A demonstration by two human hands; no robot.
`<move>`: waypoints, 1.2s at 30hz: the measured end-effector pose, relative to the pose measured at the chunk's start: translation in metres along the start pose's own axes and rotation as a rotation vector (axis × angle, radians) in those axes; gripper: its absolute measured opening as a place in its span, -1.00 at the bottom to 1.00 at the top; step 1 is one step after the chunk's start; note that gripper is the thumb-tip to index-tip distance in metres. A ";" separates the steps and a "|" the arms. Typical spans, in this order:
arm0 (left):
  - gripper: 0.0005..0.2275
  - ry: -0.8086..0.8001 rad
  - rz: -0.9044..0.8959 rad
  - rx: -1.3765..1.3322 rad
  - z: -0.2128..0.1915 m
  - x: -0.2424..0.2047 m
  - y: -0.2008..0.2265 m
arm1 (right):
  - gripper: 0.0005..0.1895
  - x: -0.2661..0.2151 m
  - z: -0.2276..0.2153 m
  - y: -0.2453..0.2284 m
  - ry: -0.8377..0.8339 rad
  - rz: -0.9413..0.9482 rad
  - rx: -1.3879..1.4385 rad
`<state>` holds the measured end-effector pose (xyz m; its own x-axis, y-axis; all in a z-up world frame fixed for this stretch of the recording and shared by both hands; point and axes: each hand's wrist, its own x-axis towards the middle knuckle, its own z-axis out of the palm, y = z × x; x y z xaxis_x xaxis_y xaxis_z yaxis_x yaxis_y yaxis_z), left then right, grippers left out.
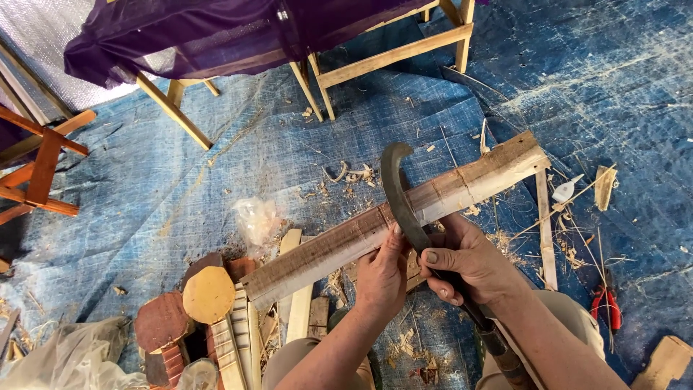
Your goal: Shaping a wooden instrument neck using a drawknife and adjusting it with a hammer while sitting on a workshop floor.
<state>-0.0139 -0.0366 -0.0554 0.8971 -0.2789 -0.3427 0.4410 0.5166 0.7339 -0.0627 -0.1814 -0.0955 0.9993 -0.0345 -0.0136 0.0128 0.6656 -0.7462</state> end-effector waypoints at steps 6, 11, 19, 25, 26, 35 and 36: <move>-0.63 -0.039 -0.058 -0.081 -0.001 -0.006 -0.001 | -0.33 0.002 -0.014 0.008 0.025 0.011 0.059; -0.69 -0.139 -0.237 -0.133 -0.016 -0.003 0.007 | -0.70 -0.005 0.040 -0.032 0.113 0.097 0.118; -0.59 -0.301 0.604 1.436 -0.045 0.003 -0.013 | -0.59 -0.004 0.056 -0.044 0.227 0.127 0.028; -0.64 -0.152 0.506 0.877 -0.005 -0.020 0.005 | -0.72 -0.002 0.050 -0.046 0.203 0.072 0.042; -0.69 -0.184 0.535 0.818 -0.006 -0.017 0.003 | -0.67 -0.003 0.053 -0.050 0.216 0.091 0.002; -0.76 -0.332 -0.115 0.007 -0.025 0.018 0.003 | -0.73 -0.003 0.000 -0.033 0.163 0.195 0.016; -0.73 -0.320 -0.167 -0.029 -0.031 0.023 0.000 | -0.51 -0.003 -0.017 -0.029 0.045 0.271 0.064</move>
<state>0.0073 -0.0183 -0.0812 0.7606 -0.5982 -0.2522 0.5855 0.4642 0.6646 -0.0662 -0.2130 -0.0855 0.9641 0.1184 -0.2375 -0.2506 0.7007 -0.6680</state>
